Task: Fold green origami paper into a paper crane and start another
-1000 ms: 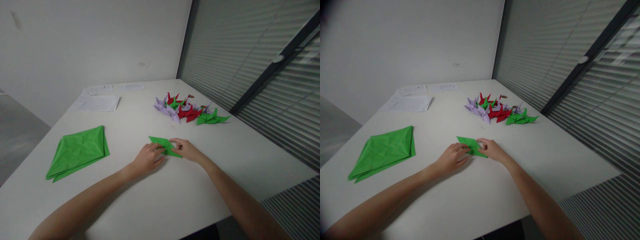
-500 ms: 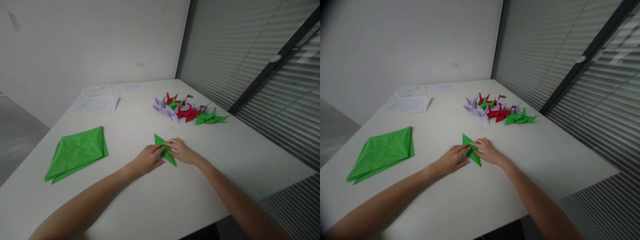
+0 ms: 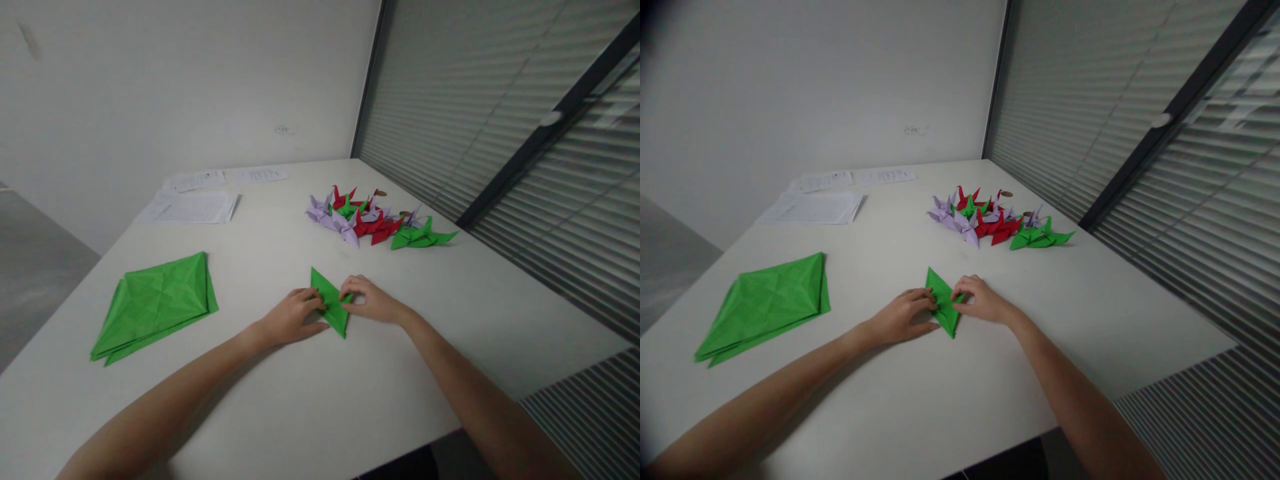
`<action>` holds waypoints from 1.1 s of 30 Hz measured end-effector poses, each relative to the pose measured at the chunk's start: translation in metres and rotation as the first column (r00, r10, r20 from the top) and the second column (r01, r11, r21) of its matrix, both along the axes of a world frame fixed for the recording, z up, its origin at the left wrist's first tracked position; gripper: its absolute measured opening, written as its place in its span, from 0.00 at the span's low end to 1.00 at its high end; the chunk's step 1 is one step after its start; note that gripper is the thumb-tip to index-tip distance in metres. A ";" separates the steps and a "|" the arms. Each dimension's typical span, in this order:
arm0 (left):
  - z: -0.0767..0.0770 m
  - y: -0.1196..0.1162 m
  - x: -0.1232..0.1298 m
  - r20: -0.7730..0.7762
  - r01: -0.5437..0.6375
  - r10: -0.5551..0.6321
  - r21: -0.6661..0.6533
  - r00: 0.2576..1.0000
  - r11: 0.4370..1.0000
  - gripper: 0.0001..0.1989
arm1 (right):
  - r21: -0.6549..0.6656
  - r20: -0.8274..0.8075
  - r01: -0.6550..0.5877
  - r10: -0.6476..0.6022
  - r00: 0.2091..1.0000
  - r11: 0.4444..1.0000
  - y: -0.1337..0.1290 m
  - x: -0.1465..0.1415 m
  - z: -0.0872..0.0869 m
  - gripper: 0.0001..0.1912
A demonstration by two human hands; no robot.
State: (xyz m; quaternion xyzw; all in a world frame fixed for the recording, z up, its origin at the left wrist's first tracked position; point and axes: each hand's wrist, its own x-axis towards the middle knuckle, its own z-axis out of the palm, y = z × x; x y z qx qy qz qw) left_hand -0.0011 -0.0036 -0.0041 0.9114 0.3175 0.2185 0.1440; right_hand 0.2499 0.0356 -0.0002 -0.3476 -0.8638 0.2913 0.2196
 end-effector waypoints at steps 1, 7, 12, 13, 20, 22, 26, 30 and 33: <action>0.000 0.000 -0.001 0.007 0.018 -0.018 -0.006 1.000 1.000 0.14 | -0.009 0.018 -0.020 0.020 1.000 1.000 0.002 0.003 0.001 0.04; 0.001 0.005 -0.007 0.023 0.139 -0.140 0.053 0.990 0.989 0.14 | -0.070 0.109 -0.055 0.062 0.992 0.996 0.005 0.012 0.003 0.09; 0.002 0.003 -0.006 -0.095 0.167 -0.158 0.099 0.983 0.981 0.15 | -0.029 0.199 -0.056 0.061 0.978 0.998 -0.003 0.005 0.009 0.12; 0.002 0.002 -0.005 -0.114 0.156 -0.143 0.106 0.983 0.982 0.15 | -0.028 0.214 -0.066 0.070 0.974 0.997 -0.005 0.004 0.010 0.14; 0.006 0.002 -0.004 -0.167 0.180 -0.155 0.148 0.974 0.972 0.13 | 0.014 0.238 -0.116 0.109 0.965 0.993 -0.009 -0.001 0.014 0.11; 0.007 0.003 -0.005 -0.177 0.205 -0.177 0.155 0.968 0.966 0.14 | 0.019 0.241 -0.108 0.101 0.965 0.994 -0.010 -0.002 0.016 0.11; 0.005 0.005 -0.006 -0.173 0.197 -0.166 0.186 0.971 0.962 0.13 | 0.040 0.264 -0.098 0.084 0.961 0.994 -0.012 -0.005 0.019 0.11; 0.001 0.006 -0.006 -0.185 0.216 -0.177 0.222 0.967 0.951 0.12 | 0.067 0.266 -0.105 0.084 0.960 0.992 -0.013 -0.006 0.019 0.11; 0.001 0.007 -0.006 -0.184 0.229 -0.189 0.232 0.965 0.945 0.13 | 0.051 0.244 -0.113 0.097 0.965 0.992 -0.012 -0.005 0.016 0.11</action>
